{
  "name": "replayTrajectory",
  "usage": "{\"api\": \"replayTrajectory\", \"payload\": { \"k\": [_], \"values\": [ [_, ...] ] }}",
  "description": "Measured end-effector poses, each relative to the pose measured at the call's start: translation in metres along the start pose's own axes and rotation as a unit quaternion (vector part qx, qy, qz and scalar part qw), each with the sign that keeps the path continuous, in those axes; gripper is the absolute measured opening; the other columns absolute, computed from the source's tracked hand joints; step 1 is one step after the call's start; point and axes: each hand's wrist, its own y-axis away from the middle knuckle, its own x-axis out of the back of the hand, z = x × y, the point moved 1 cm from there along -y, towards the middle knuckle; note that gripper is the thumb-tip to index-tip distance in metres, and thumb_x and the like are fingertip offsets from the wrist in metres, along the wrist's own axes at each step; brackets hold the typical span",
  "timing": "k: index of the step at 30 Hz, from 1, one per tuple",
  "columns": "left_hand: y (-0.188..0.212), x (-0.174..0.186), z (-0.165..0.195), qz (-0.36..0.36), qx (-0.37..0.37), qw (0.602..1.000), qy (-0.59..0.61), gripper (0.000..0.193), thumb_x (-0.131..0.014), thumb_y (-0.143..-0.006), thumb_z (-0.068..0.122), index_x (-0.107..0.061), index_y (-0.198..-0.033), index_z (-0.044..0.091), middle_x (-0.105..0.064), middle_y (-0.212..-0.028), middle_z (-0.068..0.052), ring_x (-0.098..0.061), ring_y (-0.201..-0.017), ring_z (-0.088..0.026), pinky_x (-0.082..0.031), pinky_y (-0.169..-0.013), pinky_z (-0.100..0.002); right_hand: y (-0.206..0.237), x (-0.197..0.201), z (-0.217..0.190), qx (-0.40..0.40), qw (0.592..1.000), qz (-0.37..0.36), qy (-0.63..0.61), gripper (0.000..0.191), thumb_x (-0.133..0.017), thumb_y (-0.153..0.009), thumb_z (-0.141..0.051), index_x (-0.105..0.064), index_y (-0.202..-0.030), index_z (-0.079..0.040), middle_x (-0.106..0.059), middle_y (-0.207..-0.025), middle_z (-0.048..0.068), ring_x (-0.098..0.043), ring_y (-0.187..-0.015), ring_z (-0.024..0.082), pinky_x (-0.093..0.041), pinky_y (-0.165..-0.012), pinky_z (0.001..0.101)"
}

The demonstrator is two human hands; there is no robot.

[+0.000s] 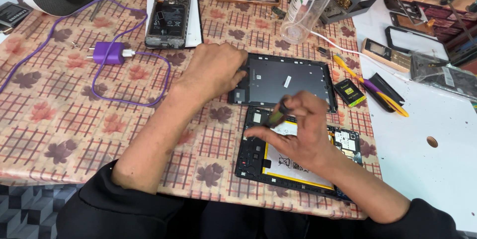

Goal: The person uses a screwdriver to remove screws from the back of a disassembled tablet. They then use a plastic pry tool to detach the motherboard from the device chassis.

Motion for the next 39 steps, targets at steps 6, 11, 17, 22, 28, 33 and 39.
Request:
{"api": "replayTrajectory", "payload": {
  "k": [6, 11, 17, 22, 28, 33, 39],
  "values": [
    [0.001, -0.005, -0.003, 0.009, 0.01, 1.0, -0.006, 0.02, -0.07, -0.077, 0.005, -0.072, -0.096, 0.002, -0.073, -0.085, -0.021, -0.073, -0.081, -0.038, -0.058, -0.07, -0.05, -0.009, 0.007, -0.004, -0.023, 0.943, -0.152, -0.295, 0.052, -0.059, -0.101, 0.005, -0.02, -0.13, -0.012, -0.069, -0.126, 0.021, -0.072, -0.122, 0.028, -0.062, -0.1, 0.039],
    [0.001, -0.008, -0.003, 0.014, 0.004, 1.0, -0.001, 0.017, -0.068, -0.078, 0.003, -0.073, -0.095, 0.003, -0.073, -0.083, -0.02, -0.073, -0.082, -0.038, -0.057, -0.072, -0.051, -0.006, 0.005, -0.006, -0.028, 0.996, -0.025, -0.076, 0.076, -0.081, -0.089, 0.0, -0.019, -0.132, -0.012, -0.064, -0.11, 0.018, -0.073, -0.105, 0.024, -0.062, -0.096, 0.0374],
    [0.0, -0.011, -0.004, 0.011, 0.006, 1.0, -0.003, 0.014, -0.064, -0.081, 0.006, -0.073, -0.092, 0.004, -0.074, -0.083, -0.019, -0.073, -0.083, -0.037, -0.057, -0.074, -0.051, -0.007, 0.005, -0.007, 0.035, 0.99, -0.082, -0.105, 0.073, -0.08, -0.091, 0.0, -0.022, -0.134, -0.012, -0.069, -0.113, 0.013, -0.074, -0.111, 0.022, -0.06, -0.096, 0.0366],
    [-0.001, -0.01, -0.003, 0.018, 0.002, 1.0, 0.0, 0.014, -0.062, -0.084, 0.008, -0.073, -0.093, 0.004, -0.073, -0.083, -0.02, -0.073, -0.08, -0.038, -0.057, -0.071, -0.052, -0.004, -0.002, -0.006, 0.054, 0.986, -0.061, -0.143, 0.071, -0.078, -0.09, 0.004, -0.023, -0.134, -0.01, -0.056, -0.122, 0.014, -0.067, -0.107, 0.022, -0.058, -0.094, 0.0359],
    [0.0, -0.006, 0.0, 0.056, -0.018, 0.998, 0.019, 0.014, -0.062, -0.086, 0.008, -0.073, -0.094, 0.004, -0.073, -0.082, -0.019, -0.073, -0.078, -0.038, -0.057, -0.068, -0.051, -0.005, 0.0, -0.006, 0.069, 0.99, -0.064, -0.108, 0.078, -0.082, -0.09, 0.005, -0.023, -0.137, -0.013, -0.058, -0.112, 0.013, -0.075, -0.105, 0.022, -0.061, -0.092, 0.0342],
    [0.0, -0.004, -0.001, 0.045, -0.014, 0.999, 0.015, 0.013, -0.065, -0.084, 0.007, -0.072, -0.094, 0.003, -0.072, -0.081, -0.02, -0.073, -0.076, -0.037, -0.057, -0.067, -0.051, -0.014, 0.011, -0.005, -0.001, 0.955, -0.164, -0.249, 0.071, -0.065, -0.096, 0.014, -0.019, -0.143, -0.013, -0.068, -0.13, 0.02, -0.068, -0.125, 0.03, -0.06, -0.108, 0.0438],
    [0.0, -0.005, -0.001, 0.039, -0.013, 0.999, 0.006, 0.017, -0.067, -0.08, 0.007, -0.073, -0.096, 0.004, -0.072, -0.08, -0.02, -0.073, -0.077, -0.037, -0.057, -0.068, -0.051, -0.013, 0.01, 0.001, -0.023, 0.998, -0.038, -0.044, 0.097, -0.097, -0.077, -0.004, -0.025, -0.141, -0.015, -0.065, -0.116, 0.015, -0.074, -0.095, 0.02, -0.062, -0.087, 0.0347]
  ]
}}
